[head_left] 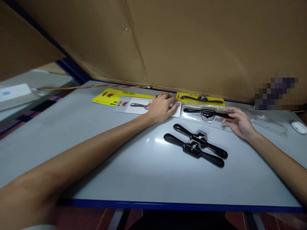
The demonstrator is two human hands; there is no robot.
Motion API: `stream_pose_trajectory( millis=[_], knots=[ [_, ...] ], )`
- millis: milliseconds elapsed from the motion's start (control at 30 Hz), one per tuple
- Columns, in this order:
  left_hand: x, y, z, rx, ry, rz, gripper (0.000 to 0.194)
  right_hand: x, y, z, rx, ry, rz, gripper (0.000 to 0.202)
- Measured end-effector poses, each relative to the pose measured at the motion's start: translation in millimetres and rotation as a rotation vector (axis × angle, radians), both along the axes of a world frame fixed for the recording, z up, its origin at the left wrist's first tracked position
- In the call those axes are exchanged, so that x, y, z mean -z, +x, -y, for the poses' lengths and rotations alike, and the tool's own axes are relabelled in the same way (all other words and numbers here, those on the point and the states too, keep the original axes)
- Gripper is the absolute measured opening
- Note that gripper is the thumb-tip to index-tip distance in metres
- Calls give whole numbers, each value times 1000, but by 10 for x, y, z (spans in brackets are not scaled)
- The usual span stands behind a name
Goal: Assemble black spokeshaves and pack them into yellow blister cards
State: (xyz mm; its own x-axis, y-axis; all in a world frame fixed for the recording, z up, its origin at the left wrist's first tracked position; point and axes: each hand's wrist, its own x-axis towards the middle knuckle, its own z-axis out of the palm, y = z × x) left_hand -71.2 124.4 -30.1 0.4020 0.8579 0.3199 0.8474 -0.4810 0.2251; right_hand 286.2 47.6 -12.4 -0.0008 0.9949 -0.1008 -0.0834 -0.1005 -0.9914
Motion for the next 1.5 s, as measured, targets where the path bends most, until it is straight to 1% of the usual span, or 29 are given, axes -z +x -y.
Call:
stream_pose_trajectory(
  millis=[133,267,433,633,700,800,933,1167,1367,1500],
  knots=[
    [7,-21,-35,59,7,61,52,-8,0,0,-11,-9,7,23],
    [9,-43,-77,127,0,113,45,-23,-16,5,5,-6,4,21],
    [-12,-57,-72,193,-27,119,44,-43,-22,9,-2,-18,-5,21],
    [-12,-44,-13,193,-18,137,43,-56,-35,16,-9,-2,14,20],
    [2,-35,-4,176,5,158,46,-63,-48,26,-39,-2,33,19],
    [23,-23,-9,143,21,178,49,-70,-68,48,-111,6,82,24],
    [24,-7,-9,125,31,183,46,-61,-77,77,-151,40,147,30],
    [3,35,69,200,40,149,41,-69,-80,118,-206,136,333,25],
    [3,40,64,259,35,162,40,-49,-69,132,-196,116,249,29],
    [-31,38,74,310,30,185,42,-5,-48,115,-182,131,307,27]
  ],
)
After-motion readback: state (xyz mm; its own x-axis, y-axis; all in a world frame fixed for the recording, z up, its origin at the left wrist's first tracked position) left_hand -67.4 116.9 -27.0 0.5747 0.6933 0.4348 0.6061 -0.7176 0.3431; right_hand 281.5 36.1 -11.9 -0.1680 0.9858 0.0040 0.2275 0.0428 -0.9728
